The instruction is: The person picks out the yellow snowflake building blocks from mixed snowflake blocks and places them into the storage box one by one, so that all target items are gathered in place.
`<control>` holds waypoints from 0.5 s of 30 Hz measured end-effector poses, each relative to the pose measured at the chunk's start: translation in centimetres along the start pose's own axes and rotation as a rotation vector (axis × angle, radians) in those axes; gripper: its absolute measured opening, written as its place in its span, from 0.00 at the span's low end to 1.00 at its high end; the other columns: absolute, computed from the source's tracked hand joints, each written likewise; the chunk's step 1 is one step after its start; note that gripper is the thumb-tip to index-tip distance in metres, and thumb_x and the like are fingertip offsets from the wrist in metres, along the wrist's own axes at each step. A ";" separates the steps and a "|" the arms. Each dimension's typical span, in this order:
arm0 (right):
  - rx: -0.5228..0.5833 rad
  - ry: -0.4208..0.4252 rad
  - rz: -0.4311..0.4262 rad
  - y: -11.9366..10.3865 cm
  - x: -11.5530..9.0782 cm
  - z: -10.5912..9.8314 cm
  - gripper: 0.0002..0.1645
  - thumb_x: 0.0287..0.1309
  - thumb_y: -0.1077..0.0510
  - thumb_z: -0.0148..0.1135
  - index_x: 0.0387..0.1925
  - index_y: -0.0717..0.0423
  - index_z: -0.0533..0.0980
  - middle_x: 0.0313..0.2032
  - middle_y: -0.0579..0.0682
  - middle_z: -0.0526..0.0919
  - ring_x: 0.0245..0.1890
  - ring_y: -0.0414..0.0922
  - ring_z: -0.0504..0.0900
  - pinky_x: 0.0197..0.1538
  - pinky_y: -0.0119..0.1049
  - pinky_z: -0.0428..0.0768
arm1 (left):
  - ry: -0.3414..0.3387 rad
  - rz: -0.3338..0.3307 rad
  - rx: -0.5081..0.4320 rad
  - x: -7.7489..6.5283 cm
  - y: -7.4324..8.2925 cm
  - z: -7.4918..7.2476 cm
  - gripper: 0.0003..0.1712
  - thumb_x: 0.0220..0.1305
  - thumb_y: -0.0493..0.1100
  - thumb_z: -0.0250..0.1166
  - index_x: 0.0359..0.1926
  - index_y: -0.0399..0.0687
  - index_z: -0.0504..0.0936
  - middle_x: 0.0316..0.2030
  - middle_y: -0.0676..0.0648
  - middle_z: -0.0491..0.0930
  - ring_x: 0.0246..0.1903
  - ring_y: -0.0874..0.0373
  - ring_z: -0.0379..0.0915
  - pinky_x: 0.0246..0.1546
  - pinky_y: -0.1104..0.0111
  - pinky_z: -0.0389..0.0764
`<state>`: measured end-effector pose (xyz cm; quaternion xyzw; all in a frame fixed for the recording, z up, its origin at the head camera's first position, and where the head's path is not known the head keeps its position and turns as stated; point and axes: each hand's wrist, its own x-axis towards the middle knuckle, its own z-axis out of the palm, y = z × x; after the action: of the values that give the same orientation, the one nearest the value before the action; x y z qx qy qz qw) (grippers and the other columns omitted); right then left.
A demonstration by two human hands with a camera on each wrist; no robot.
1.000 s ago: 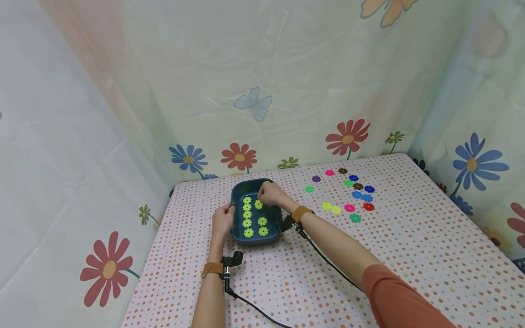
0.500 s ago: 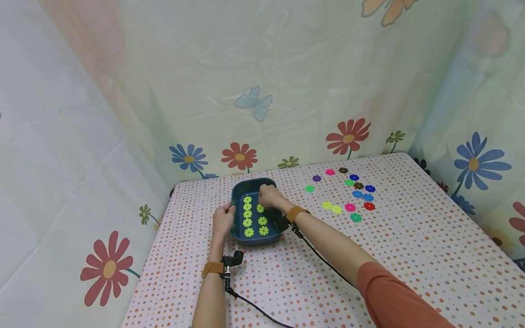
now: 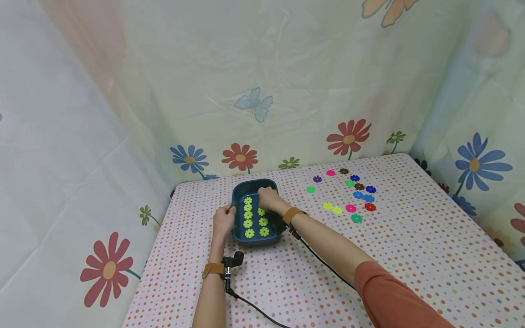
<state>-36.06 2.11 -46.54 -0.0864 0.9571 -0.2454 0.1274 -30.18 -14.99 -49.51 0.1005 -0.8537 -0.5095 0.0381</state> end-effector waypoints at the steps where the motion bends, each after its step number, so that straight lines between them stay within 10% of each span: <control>1: 0.001 0.000 0.002 -0.1 -0.1 0.0 0.05 0.63 0.70 0.60 0.41 0.63 0.76 0.20 0.52 0.72 0.14 0.42 0.71 0.18 0.31 0.69 | 0.000 -0.001 -0.001 0.0 0.0 0.0 0.28 0.78 0.46 0.54 0.71 0.35 0.70 0.67 0.36 0.72 0.67 0.43 0.66 0.64 0.50 0.70; 15: -0.074 -0.045 0.008 -0.3 0.3 0.4 0.10 0.63 0.71 0.61 0.46 0.64 0.77 0.27 0.57 0.76 0.15 0.43 0.73 0.17 0.32 0.70 | -0.007 0.002 -0.008 0.0 -0.1 -0.1 0.28 0.78 0.46 0.54 0.71 0.35 0.69 0.67 0.35 0.72 0.67 0.42 0.67 0.63 0.50 0.71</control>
<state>-36.17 1.61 -46.81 -0.0927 0.9627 -0.2076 0.1465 -30.19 -15.12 -49.57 0.0975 -0.8519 -0.5132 0.0362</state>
